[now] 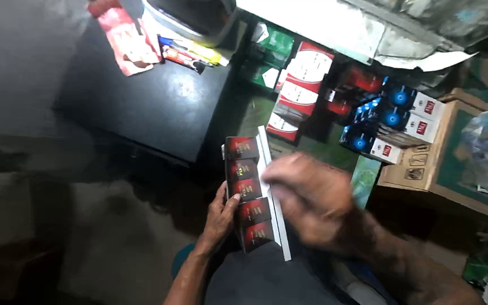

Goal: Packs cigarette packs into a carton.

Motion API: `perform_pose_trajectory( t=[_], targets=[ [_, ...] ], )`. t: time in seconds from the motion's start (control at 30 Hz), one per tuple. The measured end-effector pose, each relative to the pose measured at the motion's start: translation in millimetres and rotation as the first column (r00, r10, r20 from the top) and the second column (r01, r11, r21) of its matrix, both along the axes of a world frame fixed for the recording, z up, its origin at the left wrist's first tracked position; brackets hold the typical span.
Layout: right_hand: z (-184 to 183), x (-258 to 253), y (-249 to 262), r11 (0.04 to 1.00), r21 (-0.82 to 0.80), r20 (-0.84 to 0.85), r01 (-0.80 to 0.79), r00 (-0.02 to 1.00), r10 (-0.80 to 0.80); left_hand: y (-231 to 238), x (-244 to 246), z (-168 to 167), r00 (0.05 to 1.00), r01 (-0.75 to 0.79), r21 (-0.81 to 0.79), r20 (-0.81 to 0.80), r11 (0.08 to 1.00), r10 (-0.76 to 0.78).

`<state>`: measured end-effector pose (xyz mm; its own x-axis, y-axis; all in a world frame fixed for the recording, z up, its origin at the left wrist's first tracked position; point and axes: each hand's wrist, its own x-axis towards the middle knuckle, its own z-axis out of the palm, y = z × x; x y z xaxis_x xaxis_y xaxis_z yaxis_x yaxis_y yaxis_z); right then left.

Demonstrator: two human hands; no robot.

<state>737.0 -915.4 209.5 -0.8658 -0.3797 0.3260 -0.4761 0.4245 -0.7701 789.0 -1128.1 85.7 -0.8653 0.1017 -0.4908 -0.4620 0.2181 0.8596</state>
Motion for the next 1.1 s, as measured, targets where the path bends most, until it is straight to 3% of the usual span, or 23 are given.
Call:
perform_pose_trajectory(
  t=[0.07,0.1,0.17,0.23,0.33,0.47,0.6,0.7,0.83,1.1],
  targets=[
    [-10,19,-35,0.956,0.179,0.231,-0.232,0.955,0.188,0,-4,1,1.0,0.029,-0.007,-0.009,1.0,-0.029],
    [-17,21,-45,0.888,0.32,0.392,-0.332,0.899,0.195,-3,-7,-5,0.999,0.035,0.02,-0.012,0.999,-0.035],
    [-34,14,-58,0.708,0.471,0.677,-0.526,0.73,0.093,-8,-10,-16,1.0,0.024,0.081,0.013,0.996,-0.025],
    [-54,10,-60,0.596,0.517,0.758,-0.614,0.652,0.015,-15,-12,-23,0.998,0.009,0.112,0.054,0.994,-0.015],
    [-70,14,-57,0.56,0.546,0.738,-0.624,0.674,0.031,-22,-12,-29,0.998,0.005,0.121,0.058,0.993,-0.012],
    [-78,17,-55,0.6,0.567,0.677,-0.565,0.734,0.051,-26,-13,-33,0.999,0.02,0.127,0.039,0.992,-0.025],
    [-74,6,-44,0.749,0.451,0.675,-0.485,0.735,0.069,-28,-14,-35,0.999,0.041,0.14,0.017,0.989,-0.044],
    [-70,-25,-39,0.811,0.497,0.513,-0.308,0.858,0.012,-28,-15,-35,0.997,0.074,0.088,0.026,0.993,-0.076],
    [-94,-72,-36,0.777,0.597,0.335,-0.2,0.942,-0.015,-27,-13,-37,0.994,0.101,0.05,0.027,0.994,-0.103],
    [-108,-79,-43,0.7,0.685,0.292,-0.202,0.956,-0.009,-28,-12,-37,0.994,0.103,0.047,0.02,0.994,-0.104]
  ],
)
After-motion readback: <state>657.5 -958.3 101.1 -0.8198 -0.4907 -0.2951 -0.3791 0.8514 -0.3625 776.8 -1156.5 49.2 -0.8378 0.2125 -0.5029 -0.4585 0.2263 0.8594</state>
